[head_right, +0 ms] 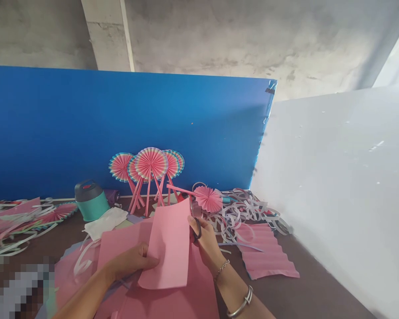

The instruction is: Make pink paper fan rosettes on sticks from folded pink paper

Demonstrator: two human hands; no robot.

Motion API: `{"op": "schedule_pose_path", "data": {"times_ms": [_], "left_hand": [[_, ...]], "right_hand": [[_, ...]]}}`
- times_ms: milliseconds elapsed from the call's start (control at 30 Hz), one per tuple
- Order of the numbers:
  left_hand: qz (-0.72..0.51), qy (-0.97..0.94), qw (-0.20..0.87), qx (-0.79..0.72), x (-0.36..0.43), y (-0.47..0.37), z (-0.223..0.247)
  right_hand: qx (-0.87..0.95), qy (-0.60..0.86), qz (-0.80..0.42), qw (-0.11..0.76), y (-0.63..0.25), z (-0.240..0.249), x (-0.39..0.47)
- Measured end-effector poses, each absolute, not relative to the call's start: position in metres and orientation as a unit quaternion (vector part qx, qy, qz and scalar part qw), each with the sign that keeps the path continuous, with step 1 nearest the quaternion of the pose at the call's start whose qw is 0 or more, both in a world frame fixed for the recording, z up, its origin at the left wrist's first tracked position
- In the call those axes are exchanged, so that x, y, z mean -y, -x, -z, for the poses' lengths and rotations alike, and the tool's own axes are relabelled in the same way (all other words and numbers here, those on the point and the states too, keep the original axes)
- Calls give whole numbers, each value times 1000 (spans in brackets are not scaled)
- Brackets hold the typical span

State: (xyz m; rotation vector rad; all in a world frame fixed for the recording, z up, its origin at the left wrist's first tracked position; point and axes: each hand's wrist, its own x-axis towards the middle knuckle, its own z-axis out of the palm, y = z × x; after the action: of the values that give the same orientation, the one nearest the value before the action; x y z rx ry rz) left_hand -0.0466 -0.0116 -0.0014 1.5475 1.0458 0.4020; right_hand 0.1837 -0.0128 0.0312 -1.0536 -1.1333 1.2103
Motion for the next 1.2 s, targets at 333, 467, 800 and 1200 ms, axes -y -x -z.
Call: {"op": "schedule_pose_path", "data": {"times_ms": [333, 467, 800, 1200], "left_hand": [[-332, -544, 660, -398, 8, 50, -9], [-385, -529, 633, -413, 5, 50, -10], [-401, -542, 626, -392, -1, 49, 4], [-424, -527, 642, -362, 4, 47, -3]], "right_hand": [[497, 589, -350, 532, -217, -17, -11], [597, 701, -138, 364, -228, -13, -14], [645, 746, -27, 164, -219, -11, -9], [623, 713, -182, 268, -233, -8, -16]]}}
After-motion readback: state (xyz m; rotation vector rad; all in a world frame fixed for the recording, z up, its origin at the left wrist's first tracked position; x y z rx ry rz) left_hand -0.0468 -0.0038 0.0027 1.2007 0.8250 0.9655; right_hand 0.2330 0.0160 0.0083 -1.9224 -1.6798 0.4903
